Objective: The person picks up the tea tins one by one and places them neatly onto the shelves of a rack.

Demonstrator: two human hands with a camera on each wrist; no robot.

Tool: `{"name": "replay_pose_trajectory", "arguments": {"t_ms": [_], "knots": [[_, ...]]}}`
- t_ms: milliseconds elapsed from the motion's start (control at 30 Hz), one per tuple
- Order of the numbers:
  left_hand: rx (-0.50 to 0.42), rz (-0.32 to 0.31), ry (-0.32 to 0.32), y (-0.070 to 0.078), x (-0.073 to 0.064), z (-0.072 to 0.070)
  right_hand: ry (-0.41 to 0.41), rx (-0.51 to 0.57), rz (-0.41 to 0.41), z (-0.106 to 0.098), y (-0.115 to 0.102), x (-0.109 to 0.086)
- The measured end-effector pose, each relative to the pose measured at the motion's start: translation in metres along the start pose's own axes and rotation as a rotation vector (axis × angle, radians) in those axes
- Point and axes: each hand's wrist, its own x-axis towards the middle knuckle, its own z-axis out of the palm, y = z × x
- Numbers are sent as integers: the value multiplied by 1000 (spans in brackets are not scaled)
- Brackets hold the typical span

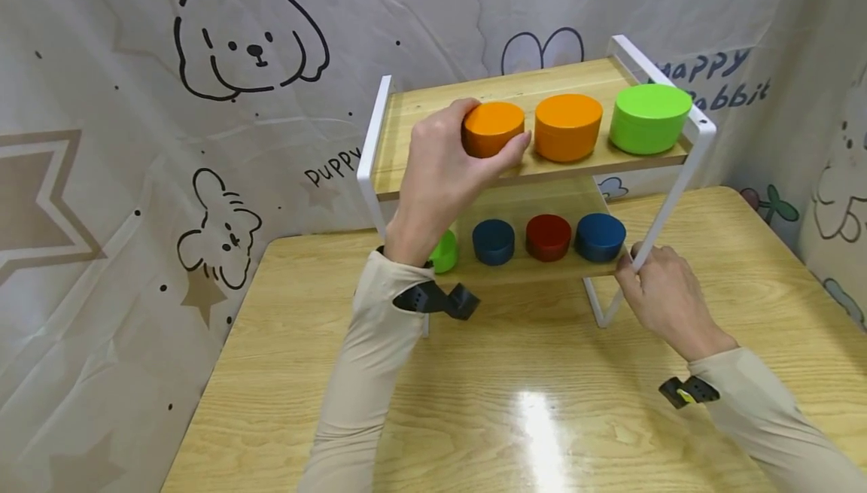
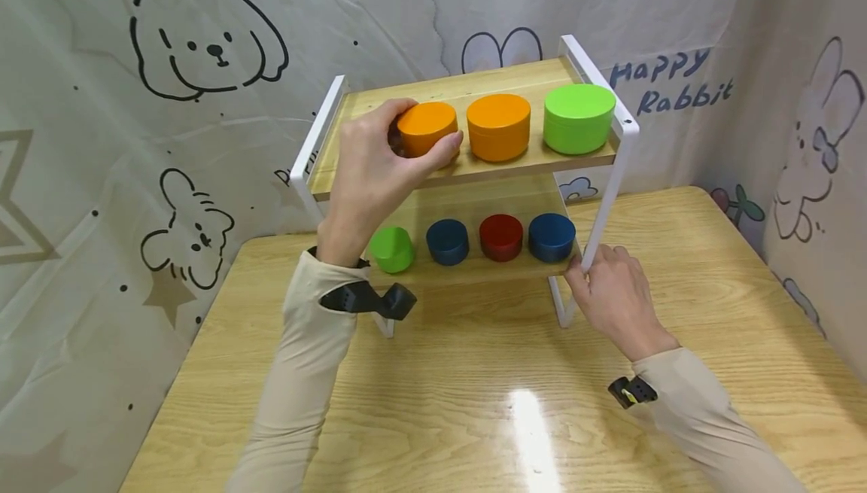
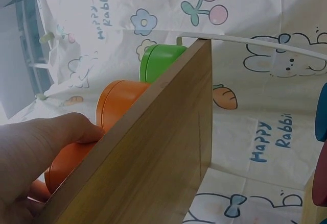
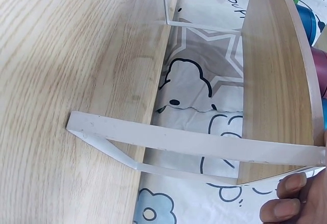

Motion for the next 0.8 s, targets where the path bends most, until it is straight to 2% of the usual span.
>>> {"name": "replay_pose_trajectory", "arguments": {"t_ms": [300, 433, 567, 800], "knots": [[29, -81, -42, 1, -1, -1, -8, -1, 9, 1, 1, -1], [-7, -93, -20, 1, -8, -4, -12, 3, 15, 2, 1, -1], [-19, -15, 71, 0, -20, -7, -6, 8, 11, 2, 1, -1], [-19, 174, 240, -12, -45, -9, 0, 8, 4, 1, 2, -1]]}}
